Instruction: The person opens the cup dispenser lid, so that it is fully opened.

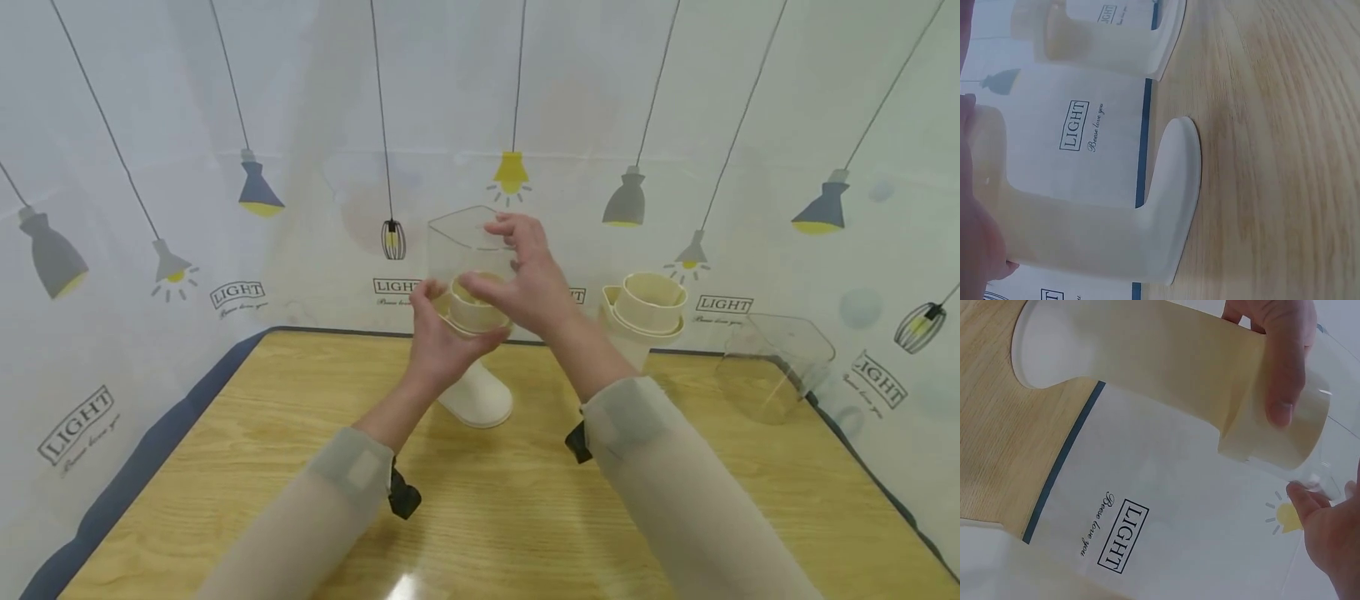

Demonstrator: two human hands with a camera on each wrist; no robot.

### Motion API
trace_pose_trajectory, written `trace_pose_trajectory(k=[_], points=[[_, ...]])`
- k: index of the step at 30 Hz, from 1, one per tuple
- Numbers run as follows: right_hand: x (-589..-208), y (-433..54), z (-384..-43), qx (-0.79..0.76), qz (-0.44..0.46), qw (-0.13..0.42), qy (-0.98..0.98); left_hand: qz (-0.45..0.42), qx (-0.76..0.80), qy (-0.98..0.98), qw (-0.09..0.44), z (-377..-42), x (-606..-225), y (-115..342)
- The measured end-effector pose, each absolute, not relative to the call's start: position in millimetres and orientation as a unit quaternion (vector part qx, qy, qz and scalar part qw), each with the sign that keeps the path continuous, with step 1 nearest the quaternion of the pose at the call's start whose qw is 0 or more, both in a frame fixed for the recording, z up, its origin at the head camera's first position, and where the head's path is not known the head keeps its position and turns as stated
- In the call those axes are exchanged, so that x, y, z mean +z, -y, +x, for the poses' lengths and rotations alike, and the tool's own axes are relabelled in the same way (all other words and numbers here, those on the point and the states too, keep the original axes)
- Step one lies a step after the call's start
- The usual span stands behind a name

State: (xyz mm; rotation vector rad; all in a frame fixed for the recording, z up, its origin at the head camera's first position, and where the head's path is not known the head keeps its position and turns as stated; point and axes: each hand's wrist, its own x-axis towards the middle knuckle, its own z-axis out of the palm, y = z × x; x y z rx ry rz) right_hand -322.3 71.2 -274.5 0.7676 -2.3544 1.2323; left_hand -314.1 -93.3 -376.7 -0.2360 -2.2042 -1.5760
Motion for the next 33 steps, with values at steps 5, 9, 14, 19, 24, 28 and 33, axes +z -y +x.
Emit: trace_pose_trajectory(k=[5,9,14,19,24,28,33], points=[[-279.9,-62.1,-320.5,0.434,0.245,0.202,0.843,-0.069,-0.570,0.794,0.199,-316.9,-375.2,91.4],[-280.3,-54.6,-318.6,0.444,0.208,0.206,0.847,-0.052,-0.564,0.801,0.194,-319.1,-374.3,88.6],[-282.8,-48.9,-318.6,0.458,0.180,0.212,0.844,-0.043,-0.552,0.810,0.194,-320.5,-375.0,87.1],[-283.4,-44.1,-318.1,0.475,0.164,0.225,0.835,-0.052,-0.533,0.819,0.203,-319.5,-373.8,89.7],[-281.5,-41.2,-317.2,0.512,0.145,0.222,0.817,-0.064,-0.523,0.824,0.209,-319.4,-372.1,91.7],[-281.5,-38.1,-316.6,0.531,0.146,0.212,0.808,-0.060,-0.514,0.829,0.210,-320.1,-371.8,94.6],[-280.8,-37.9,-316.3,0.487,0.159,0.227,0.828,-0.068,-0.506,0.837,0.195,-320.1,-370.4,96.7]])
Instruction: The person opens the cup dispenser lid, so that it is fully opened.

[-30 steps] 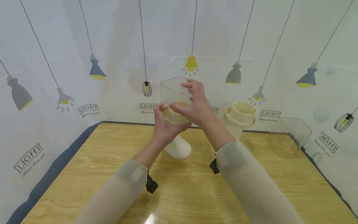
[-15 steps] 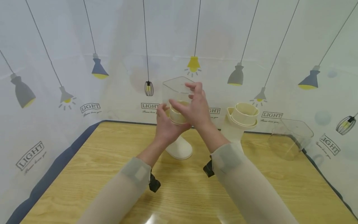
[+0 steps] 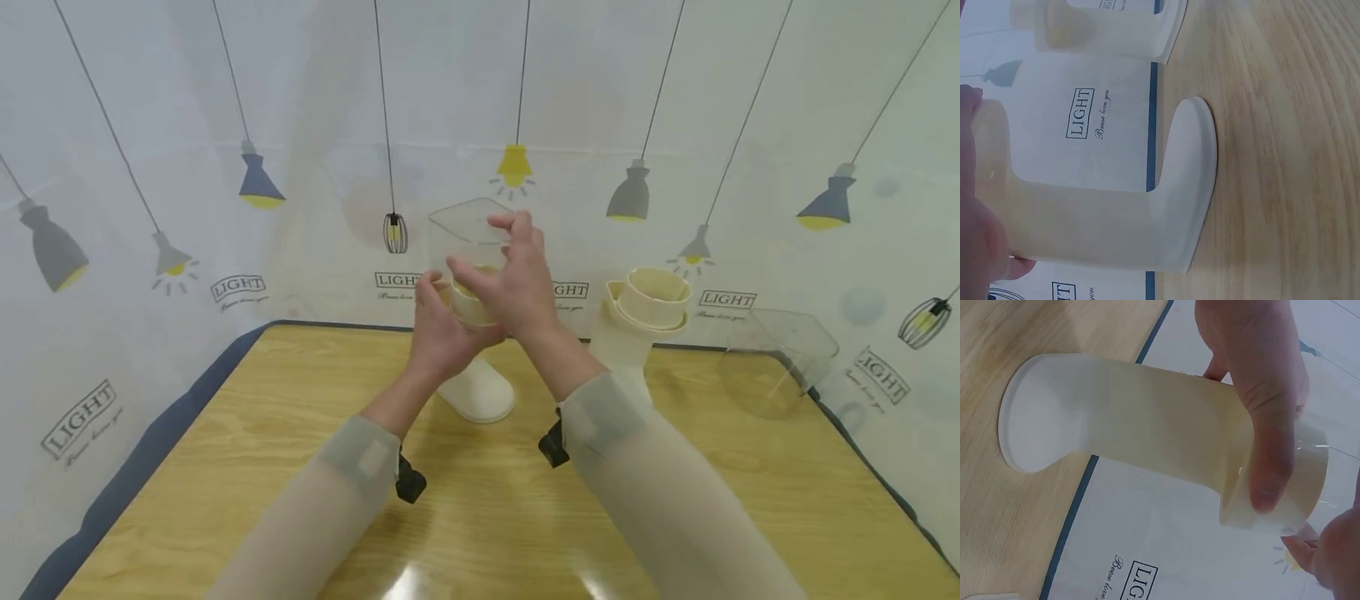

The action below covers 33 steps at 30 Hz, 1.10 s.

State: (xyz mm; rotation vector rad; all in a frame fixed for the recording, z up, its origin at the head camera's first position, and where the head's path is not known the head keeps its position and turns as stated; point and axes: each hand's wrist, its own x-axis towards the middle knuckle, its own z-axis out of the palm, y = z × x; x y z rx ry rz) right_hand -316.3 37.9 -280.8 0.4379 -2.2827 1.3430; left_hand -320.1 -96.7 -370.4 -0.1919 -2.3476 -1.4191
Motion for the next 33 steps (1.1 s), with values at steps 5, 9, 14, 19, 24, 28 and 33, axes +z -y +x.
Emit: trace_pose_trajectory(k=[5,9,14,19,24,28,33], points=[[-276.3,-46.0,-317.0,0.499,0.156,0.224,0.822,-0.086,-0.503,0.837,0.196,-320.3,-367.8,94.2],[-274.7,-46.0,-314.9,0.490,0.158,0.217,0.829,-0.086,-0.495,0.843,0.194,-320.4,-367.5,95.6],[-269.1,-48.2,-316.1,0.483,0.168,0.220,0.831,-0.091,-0.491,0.844,0.195,-322.7,-368.0,97.2],[-264.2,-49.7,-314.6,0.460,0.170,0.203,0.848,-0.093,-0.494,0.845,0.182,-324.2,-369.3,99.7],[-256.5,-57.4,-313.3,0.396,0.191,0.185,0.879,-0.099,-0.501,0.841,0.179,-323.8,-367.9,103.0],[-253.7,-63.0,-312.2,0.426,0.178,0.166,0.872,-0.102,-0.502,0.840,0.181,-323.4,-367.7,104.3],[-250.6,-59.7,-305.4,0.380,0.207,0.189,0.882,-0.106,-0.492,0.846,0.178,-323.2,-367.8,104.7]])
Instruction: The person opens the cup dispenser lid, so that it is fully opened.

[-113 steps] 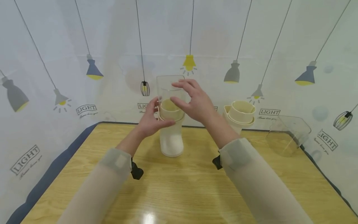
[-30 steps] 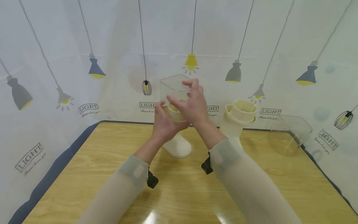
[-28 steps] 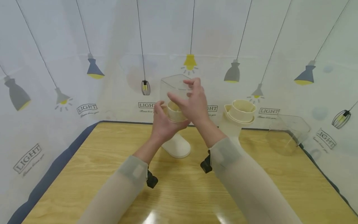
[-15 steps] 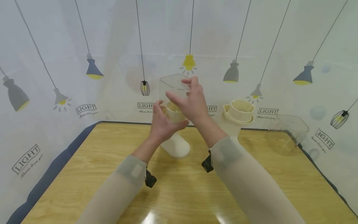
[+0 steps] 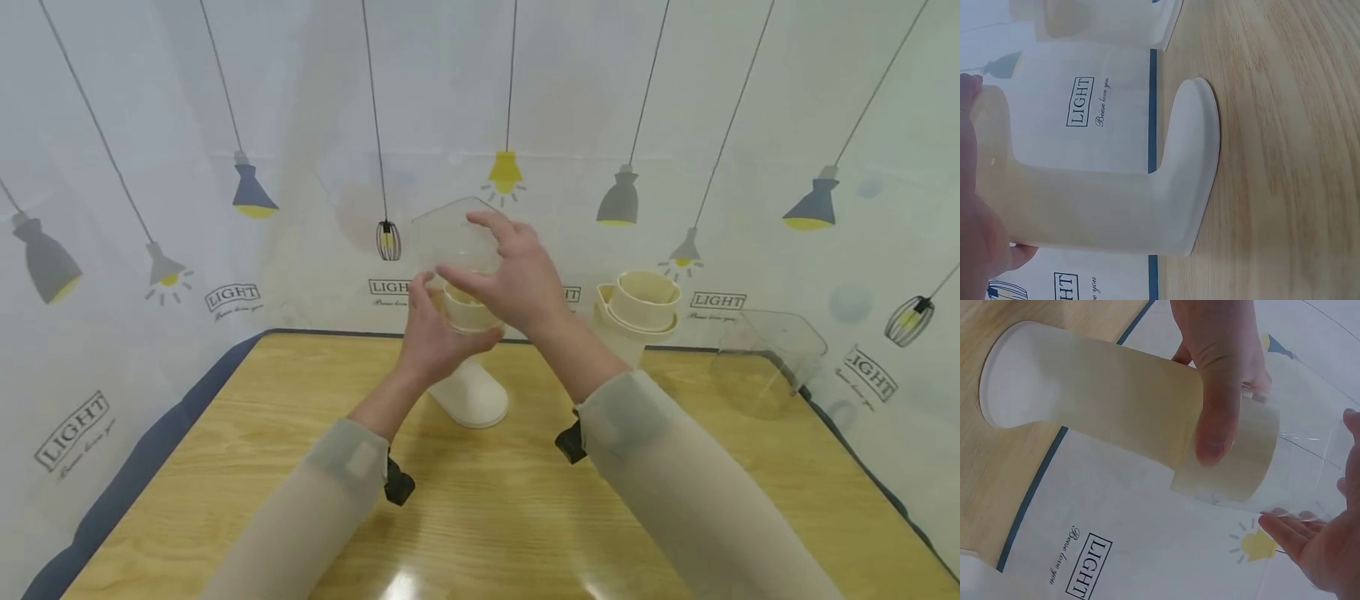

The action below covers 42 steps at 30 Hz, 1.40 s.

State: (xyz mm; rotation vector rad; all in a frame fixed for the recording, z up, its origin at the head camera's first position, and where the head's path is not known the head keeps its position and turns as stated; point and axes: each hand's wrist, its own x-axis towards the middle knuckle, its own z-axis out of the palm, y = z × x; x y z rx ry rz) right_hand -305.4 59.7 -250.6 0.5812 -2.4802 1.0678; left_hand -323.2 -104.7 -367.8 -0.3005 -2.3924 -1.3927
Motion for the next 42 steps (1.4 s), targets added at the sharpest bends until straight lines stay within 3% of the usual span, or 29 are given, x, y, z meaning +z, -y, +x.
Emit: trace_pose_trajectory(k=[10,24,32,42], points=[[-247.4,-66.5,-303.9,0.419,0.176,0.174,0.874,-0.124,-0.488,0.845,0.182,-323.2,-369.2,105.8],[-247.1,-78.6,-297.9,0.453,0.209,0.237,0.834,-0.132,-0.525,0.829,0.139,-319.0,-368.6,110.0],[-233.8,-96.7,-286.4,0.475,0.222,0.268,0.808,-0.113,-0.536,0.821,0.159,-318.1,-366.1,108.1],[-222.4,-127.9,-270.2,0.485,0.204,0.271,0.806,-0.090,-0.567,0.810,0.120,-319.0,-372.3,115.4]])
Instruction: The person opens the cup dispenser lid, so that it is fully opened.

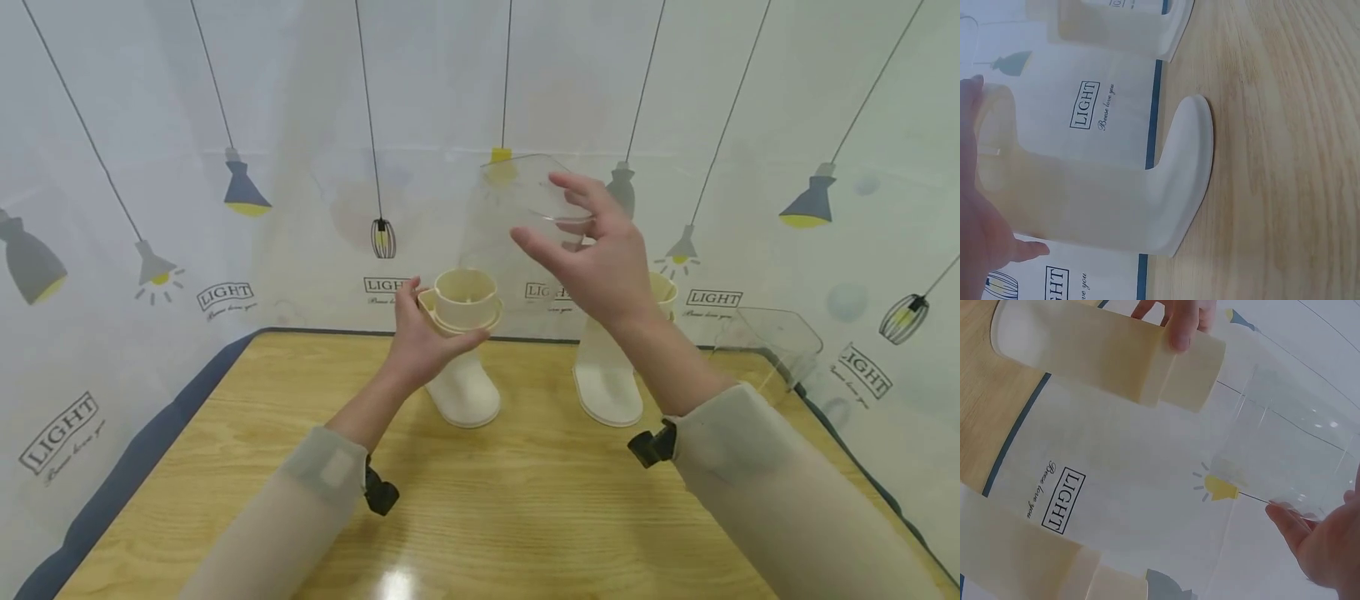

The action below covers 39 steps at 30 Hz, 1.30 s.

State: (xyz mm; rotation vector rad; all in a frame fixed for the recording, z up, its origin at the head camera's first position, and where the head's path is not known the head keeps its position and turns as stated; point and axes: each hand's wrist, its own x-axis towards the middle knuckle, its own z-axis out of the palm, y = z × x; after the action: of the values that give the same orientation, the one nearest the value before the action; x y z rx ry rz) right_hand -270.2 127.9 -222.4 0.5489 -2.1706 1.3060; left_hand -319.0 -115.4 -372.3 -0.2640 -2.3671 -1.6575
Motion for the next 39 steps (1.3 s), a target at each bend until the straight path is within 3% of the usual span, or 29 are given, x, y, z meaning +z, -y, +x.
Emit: trace_pose_trajectory(k=[22,39], points=[[-220.0,-227.2,-228.8,0.471,0.128,0.286,0.824,-0.056,-0.559,0.820,0.106,-316.9,-376.0,110.2],[-238.0,-302.7,-180.2,0.451,0.040,0.324,0.830,-0.072,-0.571,0.816,0.056,-323.0,-372.8,128.1]])
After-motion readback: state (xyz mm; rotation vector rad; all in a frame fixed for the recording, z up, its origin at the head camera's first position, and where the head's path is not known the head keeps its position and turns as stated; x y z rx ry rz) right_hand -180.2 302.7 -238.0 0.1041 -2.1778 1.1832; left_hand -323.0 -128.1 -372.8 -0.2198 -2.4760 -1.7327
